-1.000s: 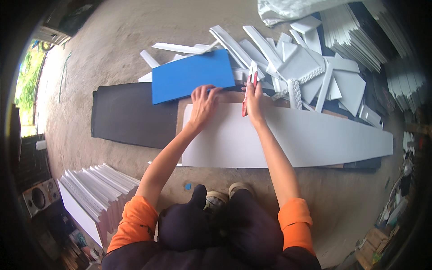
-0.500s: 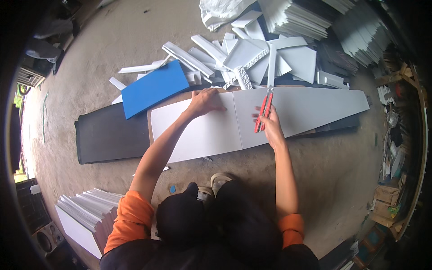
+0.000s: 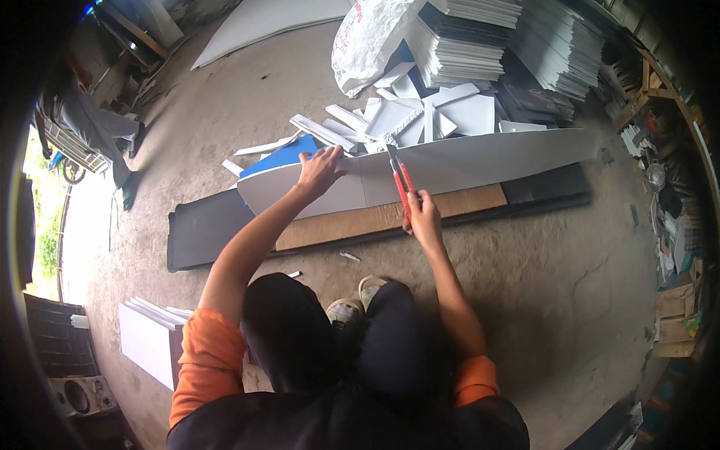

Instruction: The person sits on the floor and uses a utility knife to cut white foam sheets. They use a blue rectangular template to guide the cuts, repeatedly aligning the template and slicing along its edges to produce smaller rectangular pieces.

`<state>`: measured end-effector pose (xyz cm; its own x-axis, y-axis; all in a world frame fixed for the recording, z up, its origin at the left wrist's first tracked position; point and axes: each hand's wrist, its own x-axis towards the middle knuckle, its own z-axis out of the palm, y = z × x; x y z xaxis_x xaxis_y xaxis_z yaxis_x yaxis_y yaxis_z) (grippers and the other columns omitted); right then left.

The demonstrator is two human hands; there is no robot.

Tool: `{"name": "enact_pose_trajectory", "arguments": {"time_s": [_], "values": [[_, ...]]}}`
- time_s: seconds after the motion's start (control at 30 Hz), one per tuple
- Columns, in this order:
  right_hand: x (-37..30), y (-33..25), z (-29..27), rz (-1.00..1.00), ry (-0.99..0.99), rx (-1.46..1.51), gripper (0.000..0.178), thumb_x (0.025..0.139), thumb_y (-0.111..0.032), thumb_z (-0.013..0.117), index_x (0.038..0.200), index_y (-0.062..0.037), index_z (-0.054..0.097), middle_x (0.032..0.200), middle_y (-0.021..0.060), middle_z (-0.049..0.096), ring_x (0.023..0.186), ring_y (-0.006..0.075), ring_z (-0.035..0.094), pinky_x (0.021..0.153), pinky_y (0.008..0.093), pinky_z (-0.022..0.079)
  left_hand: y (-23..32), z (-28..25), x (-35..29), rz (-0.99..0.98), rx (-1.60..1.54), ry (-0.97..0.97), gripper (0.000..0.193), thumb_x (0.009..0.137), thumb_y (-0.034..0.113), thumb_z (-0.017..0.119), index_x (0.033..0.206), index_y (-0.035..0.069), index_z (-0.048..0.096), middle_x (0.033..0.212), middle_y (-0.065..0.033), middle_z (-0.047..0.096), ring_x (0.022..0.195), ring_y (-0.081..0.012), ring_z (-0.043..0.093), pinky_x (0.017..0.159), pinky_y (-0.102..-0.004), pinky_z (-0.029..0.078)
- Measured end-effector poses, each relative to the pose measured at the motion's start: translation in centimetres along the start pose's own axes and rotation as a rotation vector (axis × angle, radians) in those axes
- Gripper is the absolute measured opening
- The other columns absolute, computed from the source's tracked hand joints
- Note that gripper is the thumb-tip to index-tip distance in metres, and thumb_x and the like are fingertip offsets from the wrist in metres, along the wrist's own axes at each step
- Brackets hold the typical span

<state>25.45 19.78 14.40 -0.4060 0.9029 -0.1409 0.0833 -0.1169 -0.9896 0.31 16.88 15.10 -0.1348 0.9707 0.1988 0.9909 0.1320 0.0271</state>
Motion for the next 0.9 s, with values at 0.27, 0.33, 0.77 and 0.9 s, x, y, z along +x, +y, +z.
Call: {"name": "enact_pose_trajectory", "arguments": {"time_s": [0.27,0.33,0.77,0.9], "values": [[-0.1,3.2,2.3,-0.005,-0.072,0.003,0.021,0.088,-0.015,0.046,0.098,0.0018,0.037,0.069,0.0081,0.056,0.055,0.0142,0.058,0.043,0.0295,0.045,0.5,1.1,0.6,0.056,-0.115,-0.074,0.030,0.085,0.028,0.050,0.110,0.013,0.046,0.094,-0.0026,0.060,0.093,-0.0217,0.055,0.078,-0.0508,0.030],[-0.8,1.0,2.2,-0.028,-0.103,-0.223,0.026,0.088,-0.014,0.045,0.103,0.0027,0.034,0.074,0.0170,0.059,0.063,0.0250,0.062,0.047,0.0367,0.046,0.8,0.7,0.4,0.098,-0.141,-0.092,0.028,0.085,0.027,0.050,0.109,0.015,0.047,0.095,-0.0022,0.060,0.093,-0.0213,0.055,0.077,-0.0505,0.030],[-3.3,-0.7,5.1,-0.374,0.133,-0.958,0.020,0.088,-0.018,0.044,0.094,0.0006,0.041,0.061,0.0220,0.056,0.060,0.0390,0.057,0.048,0.0442,0.043,1.6,0.4,-0.7,0.053,-0.192,-0.038,0.025,0.086,0.027,0.049,0.109,0.018,0.050,0.100,-0.0006,0.058,0.098,-0.0184,0.054,0.083,-0.0622,0.026],[-3.4,-0.5,5.3,-0.382,0.119,-1.021,0.023,0.089,-0.018,0.041,0.100,0.0020,0.040,0.064,0.0211,0.058,0.060,0.0360,0.059,0.048,0.0422,0.046,1.8,0.3,-0.8,0.053,-0.185,-0.050,0.027,0.086,0.027,0.048,0.110,0.015,0.049,0.099,-0.0031,0.058,0.096,-0.0195,0.054,0.081,-0.0579,0.026]]}}
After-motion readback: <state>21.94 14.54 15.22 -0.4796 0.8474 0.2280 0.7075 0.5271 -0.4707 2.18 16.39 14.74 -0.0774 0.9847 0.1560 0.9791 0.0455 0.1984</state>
